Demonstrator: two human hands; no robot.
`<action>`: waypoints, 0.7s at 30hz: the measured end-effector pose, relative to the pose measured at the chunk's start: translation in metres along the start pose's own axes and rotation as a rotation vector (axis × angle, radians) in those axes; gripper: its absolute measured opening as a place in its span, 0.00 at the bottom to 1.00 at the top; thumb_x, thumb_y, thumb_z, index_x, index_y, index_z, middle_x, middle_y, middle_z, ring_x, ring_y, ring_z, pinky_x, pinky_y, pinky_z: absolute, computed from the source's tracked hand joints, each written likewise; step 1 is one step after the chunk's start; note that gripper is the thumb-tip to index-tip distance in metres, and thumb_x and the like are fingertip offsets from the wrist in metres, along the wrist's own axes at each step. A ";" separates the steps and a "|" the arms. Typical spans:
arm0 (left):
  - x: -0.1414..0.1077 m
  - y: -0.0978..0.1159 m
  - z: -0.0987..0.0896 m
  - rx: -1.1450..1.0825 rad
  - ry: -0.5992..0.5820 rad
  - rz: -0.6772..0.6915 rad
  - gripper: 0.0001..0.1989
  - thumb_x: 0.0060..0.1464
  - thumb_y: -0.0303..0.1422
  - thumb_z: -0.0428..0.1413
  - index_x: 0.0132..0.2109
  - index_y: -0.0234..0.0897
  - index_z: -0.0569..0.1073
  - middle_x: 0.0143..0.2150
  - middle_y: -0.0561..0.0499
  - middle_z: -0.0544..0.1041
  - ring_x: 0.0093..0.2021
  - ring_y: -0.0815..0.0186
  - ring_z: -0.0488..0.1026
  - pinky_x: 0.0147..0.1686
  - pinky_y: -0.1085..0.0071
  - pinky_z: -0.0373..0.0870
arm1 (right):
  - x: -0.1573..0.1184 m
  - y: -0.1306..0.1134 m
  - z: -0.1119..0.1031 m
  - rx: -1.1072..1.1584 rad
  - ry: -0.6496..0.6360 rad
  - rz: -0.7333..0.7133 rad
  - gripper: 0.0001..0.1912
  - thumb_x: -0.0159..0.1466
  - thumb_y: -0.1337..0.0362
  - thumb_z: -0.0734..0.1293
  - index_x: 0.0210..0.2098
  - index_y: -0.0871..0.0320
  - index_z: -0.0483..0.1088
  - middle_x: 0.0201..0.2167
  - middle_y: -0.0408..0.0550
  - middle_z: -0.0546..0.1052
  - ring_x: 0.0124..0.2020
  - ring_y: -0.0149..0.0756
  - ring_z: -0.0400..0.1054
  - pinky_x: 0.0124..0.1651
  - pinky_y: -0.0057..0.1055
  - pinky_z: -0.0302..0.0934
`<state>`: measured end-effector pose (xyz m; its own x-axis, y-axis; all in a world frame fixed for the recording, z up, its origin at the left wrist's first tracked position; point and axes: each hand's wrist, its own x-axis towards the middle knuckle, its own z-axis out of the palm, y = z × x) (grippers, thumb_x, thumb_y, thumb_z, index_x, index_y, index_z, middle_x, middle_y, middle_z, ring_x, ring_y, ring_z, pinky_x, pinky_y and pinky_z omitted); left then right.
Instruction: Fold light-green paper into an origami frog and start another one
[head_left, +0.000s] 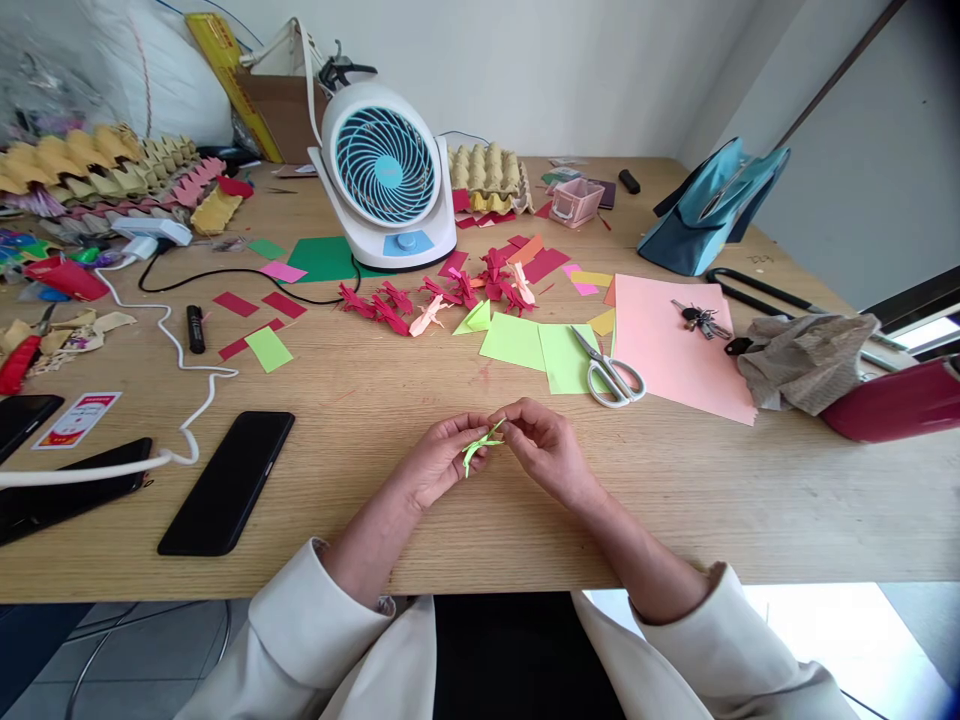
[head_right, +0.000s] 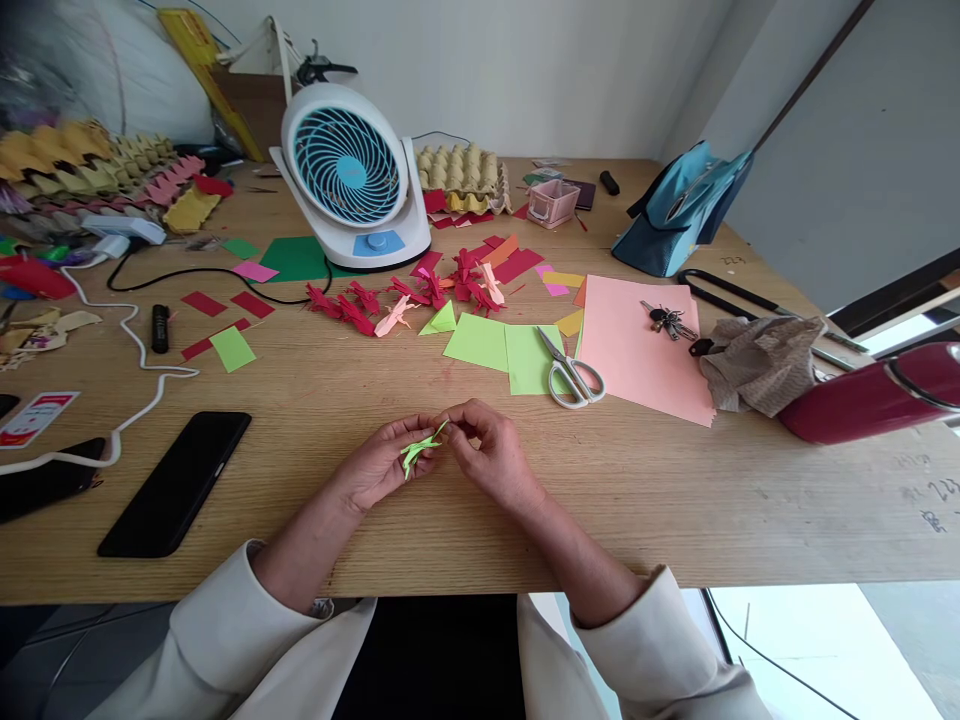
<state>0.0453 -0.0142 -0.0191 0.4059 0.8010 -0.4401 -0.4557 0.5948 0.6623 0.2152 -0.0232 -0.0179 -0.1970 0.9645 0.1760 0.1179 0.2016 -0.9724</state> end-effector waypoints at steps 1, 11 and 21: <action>0.000 0.000 0.000 -0.030 -0.004 -0.027 0.09 0.43 0.26 0.68 0.34 0.30 0.78 0.30 0.51 0.75 0.25 0.76 0.68 0.24 0.80 0.62 | 0.000 -0.001 0.000 0.012 -0.003 0.005 0.06 0.65 0.62 0.65 0.36 0.56 0.74 0.34 0.47 0.76 0.35 0.34 0.71 0.39 0.32 0.66; 0.002 0.001 -0.003 -0.277 -0.088 -0.212 0.05 0.48 0.18 0.59 0.32 0.30 0.75 0.29 0.50 0.73 0.25 0.75 0.69 0.25 0.79 0.65 | 0.000 -0.004 0.002 0.035 -0.027 0.063 0.05 0.63 0.62 0.67 0.36 0.58 0.72 0.31 0.46 0.76 0.31 0.32 0.69 0.36 0.30 0.64; 0.002 0.000 -0.003 -0.260 -0.078 -0.210 0.04 0.51 0.19 0.59 0.33 0.30 0.74 0.29 0.50 0.72 0.25 0.75 0.68 0.25 0.79 0.64 | 0.000 -0.007 0.003 0.005 -0.040 0.069 0.04 0.61 0.63 0.68 0.33 0.57 0.71 0.28 0.43 0.73 0.28 0.30 0.66 0.33 0.28 0.61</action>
<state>0.0435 -0.0121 -0.0219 0.5673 0.6574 -0.4959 -0.5380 0.7518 0.3811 0.2112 -0.0252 -0.0111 -0.2270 0.9685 0.1027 0.1271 0.1340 -0.9828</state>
